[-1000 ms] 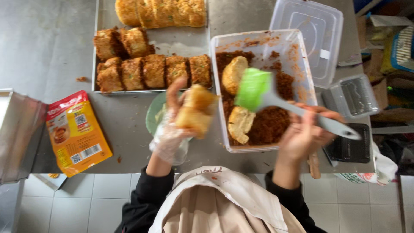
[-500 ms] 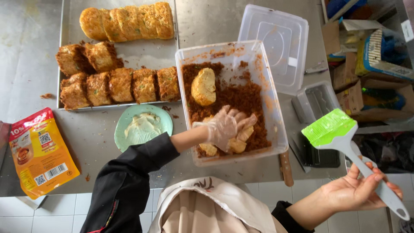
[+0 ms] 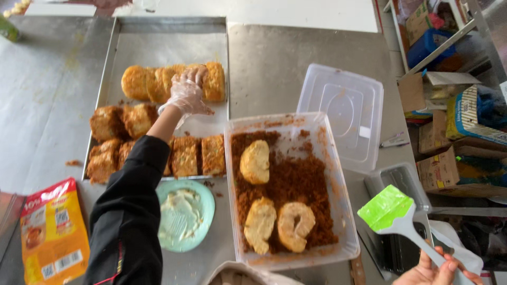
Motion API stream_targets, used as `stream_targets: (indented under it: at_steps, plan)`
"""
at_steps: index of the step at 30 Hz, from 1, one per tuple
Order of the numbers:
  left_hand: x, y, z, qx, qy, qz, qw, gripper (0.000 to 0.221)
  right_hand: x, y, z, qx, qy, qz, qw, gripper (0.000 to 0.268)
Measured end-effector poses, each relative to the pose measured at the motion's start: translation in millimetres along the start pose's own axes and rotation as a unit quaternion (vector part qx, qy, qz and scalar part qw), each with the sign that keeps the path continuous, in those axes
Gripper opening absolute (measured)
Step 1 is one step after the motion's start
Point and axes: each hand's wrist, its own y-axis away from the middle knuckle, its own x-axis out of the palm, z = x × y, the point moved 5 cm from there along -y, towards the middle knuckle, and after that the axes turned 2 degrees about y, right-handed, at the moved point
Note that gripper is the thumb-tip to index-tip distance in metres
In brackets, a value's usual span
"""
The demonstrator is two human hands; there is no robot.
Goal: The person applies a creamy spread to pieces of bread with a brush and then coats them in meat floss from a plastic container by hand.
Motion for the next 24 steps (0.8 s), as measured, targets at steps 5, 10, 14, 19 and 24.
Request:
stream_targets:
  at_steps: [5,10,14,19,24]
  plan:
    - [-20,-84,-18,0.063,-0.048,0.030,0.996,0.158,-18,-41,-25,0.016,0.035,0.012,0.999,0.022]
    - [-10,-90,-32,0.082,-0.028,0.144,0.986,0.153,-20,-39,-27,0.010,0.069,0.040,0.997,0.021]
    - [1,-67,-33,0.142,-0.056,0.043,0.987,0.134,-14,-12,-13,-0.029,0.104,0.069,0.992,0.019]
    - [-6,23,-11,0.117,0.203,-0.191,0.953,0.113,24,38,32,-0.074,0.119,0.069,0.988,0.020]
    - [-8,156,27,0.090,0.702,-0.342,0.619,0.100,108,72,62,-0.020,-0.040,0.080,0.996,0.020]
